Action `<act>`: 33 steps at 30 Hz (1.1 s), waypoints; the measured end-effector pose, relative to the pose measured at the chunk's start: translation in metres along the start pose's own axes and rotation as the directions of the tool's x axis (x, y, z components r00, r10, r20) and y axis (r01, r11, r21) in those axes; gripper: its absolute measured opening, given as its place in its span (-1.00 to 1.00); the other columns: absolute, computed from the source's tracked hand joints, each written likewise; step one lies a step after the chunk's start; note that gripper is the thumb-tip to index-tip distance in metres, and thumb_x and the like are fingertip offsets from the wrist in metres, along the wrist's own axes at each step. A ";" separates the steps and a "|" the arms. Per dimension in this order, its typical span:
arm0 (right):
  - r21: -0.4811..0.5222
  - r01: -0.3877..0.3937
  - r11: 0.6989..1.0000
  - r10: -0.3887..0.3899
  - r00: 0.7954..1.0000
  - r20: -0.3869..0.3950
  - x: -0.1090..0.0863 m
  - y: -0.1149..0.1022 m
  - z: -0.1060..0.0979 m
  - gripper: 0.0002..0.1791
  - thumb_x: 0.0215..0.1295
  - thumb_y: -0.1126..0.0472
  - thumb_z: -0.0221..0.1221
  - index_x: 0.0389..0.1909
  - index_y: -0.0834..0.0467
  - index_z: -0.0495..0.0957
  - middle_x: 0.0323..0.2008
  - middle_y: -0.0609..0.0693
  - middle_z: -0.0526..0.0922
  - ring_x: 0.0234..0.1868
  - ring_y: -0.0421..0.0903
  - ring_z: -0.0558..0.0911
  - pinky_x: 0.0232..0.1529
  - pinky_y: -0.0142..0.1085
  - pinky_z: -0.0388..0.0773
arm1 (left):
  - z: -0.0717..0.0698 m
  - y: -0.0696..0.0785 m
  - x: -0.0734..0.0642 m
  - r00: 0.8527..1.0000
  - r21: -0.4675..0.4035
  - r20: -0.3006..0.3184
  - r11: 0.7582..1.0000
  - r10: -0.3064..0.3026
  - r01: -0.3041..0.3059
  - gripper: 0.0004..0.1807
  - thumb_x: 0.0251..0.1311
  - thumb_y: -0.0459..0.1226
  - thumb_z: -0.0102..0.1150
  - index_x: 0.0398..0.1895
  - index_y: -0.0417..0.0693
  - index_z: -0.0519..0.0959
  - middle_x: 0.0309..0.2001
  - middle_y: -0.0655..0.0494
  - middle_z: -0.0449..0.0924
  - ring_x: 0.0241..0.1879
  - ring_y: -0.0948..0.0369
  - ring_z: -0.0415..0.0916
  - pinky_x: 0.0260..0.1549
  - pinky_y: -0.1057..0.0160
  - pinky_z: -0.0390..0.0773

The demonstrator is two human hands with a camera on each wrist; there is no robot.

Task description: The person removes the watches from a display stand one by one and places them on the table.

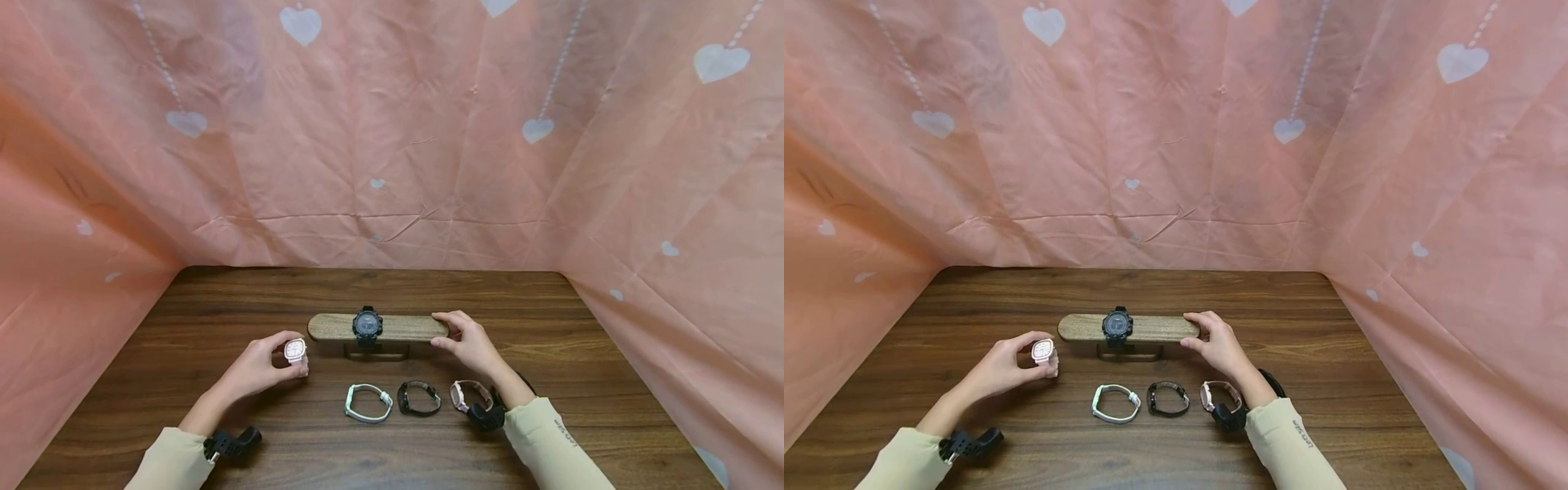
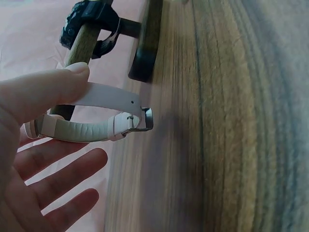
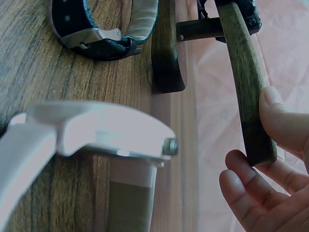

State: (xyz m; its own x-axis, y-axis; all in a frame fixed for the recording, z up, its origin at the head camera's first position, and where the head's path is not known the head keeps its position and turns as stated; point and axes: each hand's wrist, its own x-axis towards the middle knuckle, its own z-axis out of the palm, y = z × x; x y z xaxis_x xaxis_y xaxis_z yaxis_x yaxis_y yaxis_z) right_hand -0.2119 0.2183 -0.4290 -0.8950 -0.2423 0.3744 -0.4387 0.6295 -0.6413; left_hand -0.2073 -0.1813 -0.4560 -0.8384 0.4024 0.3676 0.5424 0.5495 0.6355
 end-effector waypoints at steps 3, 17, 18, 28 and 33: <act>0.010 -0.015 1.000 0.015 1.000 0.007 0.001 -0.001 -0.001 -0.48 -0.02 0.27 0.38 0.04 0.22 0.54 -0.20 0.03 0.56 -0.33 0.00 0.53 -0.35 -0.25 0.50 | 0.001 0.004 -0.001 1.000 0.009 0.014 1.000 0.004 -0.004 -0.46 -0.20 -0.15 0.50 -0.08 -0.09 0.55 -0.36 0.34 0.60 -0.23 0.21 0.57 -0.25 0.17 0.55; 0.003 -0.037 0.999 0.036 0.999 0.026 0.000 -0.002 -0.002 -0.46 0.00 0.23 0.37 0.07 0.21 0.53 -0.21 -0.01 0.55 -0.34 -0.12 0.49 -0.36 -0.34 0.47 | 0.011 0.014 -0.005 0.993 -0.013 0.043 0.994 0.107 -0.107 -0.46 -0.15 -0.15 0.48 -0.05 -0.12 0.56 -0.28 0.31 0.61 -0.19 0.22 0.57 -0.20 0.09 0.56; 0.001 -0.036 0.999 0.036 0.999 0.026 0.000 -0.002 -0.002 -0.46 0.00 0.23 0.37 0.07 0.20 0.53 -0.21 -0.01 0.55 -0.35 -0.13 0.49 -0.36 -0.34 0.47 | 0.012 0.014 -0.005 0.993 -0.012 0.043 0.994 0.113 -0.113 -0.46 -0.15 -0.15 0.48 -0.05 -0.12 0.56 -0.27 0.31 0.61 -0.19 0.24 0.56 -0.19 0.11 0.56; 0.004 -0.038 0.999 0.038 0.999 0.023 0.000 -0.003 -0.002 -0.46 0.00 0.24 0.37 0.07 0.23 0.52 -0.18 0.01 0.55 -0.35 -0.13 0.50 -0.37 -0.35 0.48 | 0.018 0.021 -0.008 0.981 -0.033 0.038 0.981 0.191 -0.190 -0.46 -0.11 -0.11 0.45 -0.03 -0.11 0.56 -0.16 0.17 0.61 -0.16 0.24 0.54 -0.17 0.11 0.55; 0.000 -0.049 0.999 0.049 0.998 0.033 0.000 -0.003 -0.002 -0.46 0.01 0.25 0.37 0.08 0.23 0.52 -0.15 0.03 0.55 -0.33 -0.12 0.51 -0.35 -0.34 0.49 | 0.021 0.024 -0.009 0.981 -0.043 0.030 0.980 0.193 -0.192 -0.45 -0.14 -0.13 0.47 -0.03 -0.13 0.56 -0.17 0.18 0.62 -0.17 0.25 0.55 -0.19 0.14 0.55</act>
State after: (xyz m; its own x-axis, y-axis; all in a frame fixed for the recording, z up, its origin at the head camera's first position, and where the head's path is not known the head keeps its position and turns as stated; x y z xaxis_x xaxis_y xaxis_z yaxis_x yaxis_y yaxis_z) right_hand -0.2101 0.2179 -0.4258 -0.9175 -0.2356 0.3203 -0.3945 0.6405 -0.6589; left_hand -0.1853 -0.1561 -0.4587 -0.7157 0.5228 0.4631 0.6905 0.4303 0.5814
